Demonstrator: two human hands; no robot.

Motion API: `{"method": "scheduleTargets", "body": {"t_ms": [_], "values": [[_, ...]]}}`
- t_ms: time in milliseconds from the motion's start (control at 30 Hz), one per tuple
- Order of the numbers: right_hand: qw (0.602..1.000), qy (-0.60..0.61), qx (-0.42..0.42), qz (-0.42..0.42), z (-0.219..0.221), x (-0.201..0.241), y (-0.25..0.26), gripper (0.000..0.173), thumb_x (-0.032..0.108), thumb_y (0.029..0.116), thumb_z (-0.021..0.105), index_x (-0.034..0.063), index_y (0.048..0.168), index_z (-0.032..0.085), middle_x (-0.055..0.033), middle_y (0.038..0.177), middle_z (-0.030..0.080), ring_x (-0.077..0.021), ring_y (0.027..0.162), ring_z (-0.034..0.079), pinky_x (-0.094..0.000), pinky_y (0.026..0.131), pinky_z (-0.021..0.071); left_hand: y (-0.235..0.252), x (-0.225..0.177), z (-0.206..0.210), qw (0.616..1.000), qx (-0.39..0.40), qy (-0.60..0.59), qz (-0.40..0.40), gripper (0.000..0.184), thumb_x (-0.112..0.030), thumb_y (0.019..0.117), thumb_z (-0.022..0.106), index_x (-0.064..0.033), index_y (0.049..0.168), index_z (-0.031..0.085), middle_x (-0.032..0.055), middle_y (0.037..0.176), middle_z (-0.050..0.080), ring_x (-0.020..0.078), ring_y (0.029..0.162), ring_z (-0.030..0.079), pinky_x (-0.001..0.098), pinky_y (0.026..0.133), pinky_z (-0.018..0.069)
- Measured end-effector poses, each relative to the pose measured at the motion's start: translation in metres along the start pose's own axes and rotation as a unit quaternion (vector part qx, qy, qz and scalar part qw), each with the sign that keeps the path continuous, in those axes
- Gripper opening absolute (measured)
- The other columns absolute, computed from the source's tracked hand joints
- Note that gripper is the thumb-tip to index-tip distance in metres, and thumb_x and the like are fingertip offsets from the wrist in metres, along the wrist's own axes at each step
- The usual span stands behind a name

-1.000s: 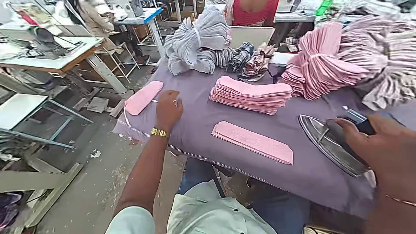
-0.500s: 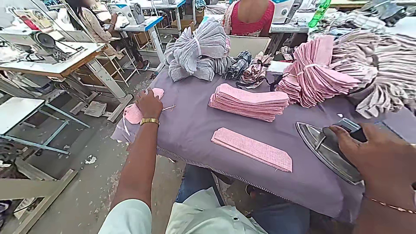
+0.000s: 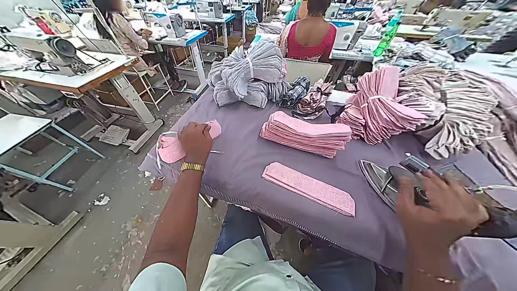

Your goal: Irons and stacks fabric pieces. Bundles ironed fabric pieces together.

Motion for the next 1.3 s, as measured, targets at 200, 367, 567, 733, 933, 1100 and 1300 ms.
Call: {"method": "scheduleTargets", "body": {"t_ms": [200,367,567,733,933,1100,1300], "values": [[0.936,0.346,0.051,-0.046,0.008,0.119,-0.062,0.019,0.017,0.0974,0.066,0.0028,0.104,0.078,-0.0136,0.111,0.076,-0.0258,0.110,0.072,-0.0430,0.098,0.0591,-0.074,-0.101,-0.084,0.959,-0.171,-0.143,0.174,0.022,-0.023,0.1041,0.058,-0.0156,0.113,0.077,0.0033,0.109,0.076,0.0199,0.101,0.071,0.0445,0.090,0.0539],[0.727,0.659,0.185,0.047,0.035,0.186,-0.073,0.063,0.040,0.0963,0.072,0.0041,0.146,0.056,-0.0151,0.141,0.064,-0.0302,0.125,0.065,-0.0454,0.105,0.0566,-0.174,-0.225,-0.135,0.868,-0.038,-0.382,0.316,0.022,-0.011,0.1021,0.060,-0.0041,0.118,0.073,0.0086,0.117,0.075,0.0177,0.112,0.071,0.0362,0.098,0.0587],[0.811,0.561,0.104,0.126,0.021,0.154,-0.061,0.022,0.000,0.1011,0.057,-0.0058,0.117,0.072,-0.0072,0.101,0.078,-0.0100,0.086,0.074,-0.0275,0.080,0.0634,-0.208,-0.259,-0.131,0.798,0.108,-0.520,0.285,0.050,-0.011,0.0940,0.059,0.0093,0.140,0.056,0.0258,0.149,0.053,0.0345,0.141,0.051,0.0462,0.116,0.0493],[0.778,0.605,0.115,0.123,0.020,0.161,-0.079,0.025,-0.007,0.0982,0.059,-0.0102,0.121,0.069,-0.0138,0.108,0.076,-0.0144,0.093,0.075,-0.0314,0.086,0.0638,-0.180,-0.242,-0.094,0.794,0.130,-0.563,0.188,0.046,-0.020,0.0963,0.072,0.0088,0.131,0.062,0.0169,0.122,0.066,0.0194,0.098,0.069,0.0332,0.078,0.0633],[0.794,0.586,0.129,0.095,0.022,0.172,-0.088,0.049,0.018,0.0902,0.080,-0.0089,0.128,0.066,-0.0163,0.123,0.072,-0.0215,0.115,0.070,-0.0398,0.104,0.0580,-0.178,-0.245,-0.104,0.733,0.145,-0.632,0.207,0.022,0.003,0.0923,0.067,0.0067,0.114,0.072,0.0137,0.110,0.075,0.0212,0.098,0.075,0.0368,0.085,0.0656],[0.821,0.554,0.103,0.096,0.018,0.166,-0.085,0.032,0.002,0.0975,0.061,-0.0108,0.126,0.066,-0.0146,0.116,0.075,-0.0166,0.108,0.072,-0.0370,0.098,0.0594,-0.181,-0.235,-0.119,0.748,0.069,-0.615,0.240,0.013,0.004,0.0897,0.071,0.0012,0.101,0.077,0.0131,0.106,0.078,0.0225,0.099,0.076,0.0364,0.086,0.0655],[0.783,0.594,0.169,0.071,0.018,0.180,-0.092,0.043,0.019,0.0943,0.071,-0.0044,0.129,0.065,-0.0108,0.122,0.073,-0.0133,0.114,0.068,-0.0385,0.103,0.0560,-0.183,-0.240,-0.122,0.692,0.126,-0.666,0.247,0.017,0.006,0.0863,0.075,0.0012,0.102,0.076,0.0111,0.101,0.078,0.0211,0.093,0.076,0.0371,0.083,0.0659]]}}
Point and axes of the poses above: each hand's wrist, its own y-axis towards the middle knuckle, its own z-axis out of the palm, x = y × z, the point moved 9 cm from there along y, towards the middle knuckle
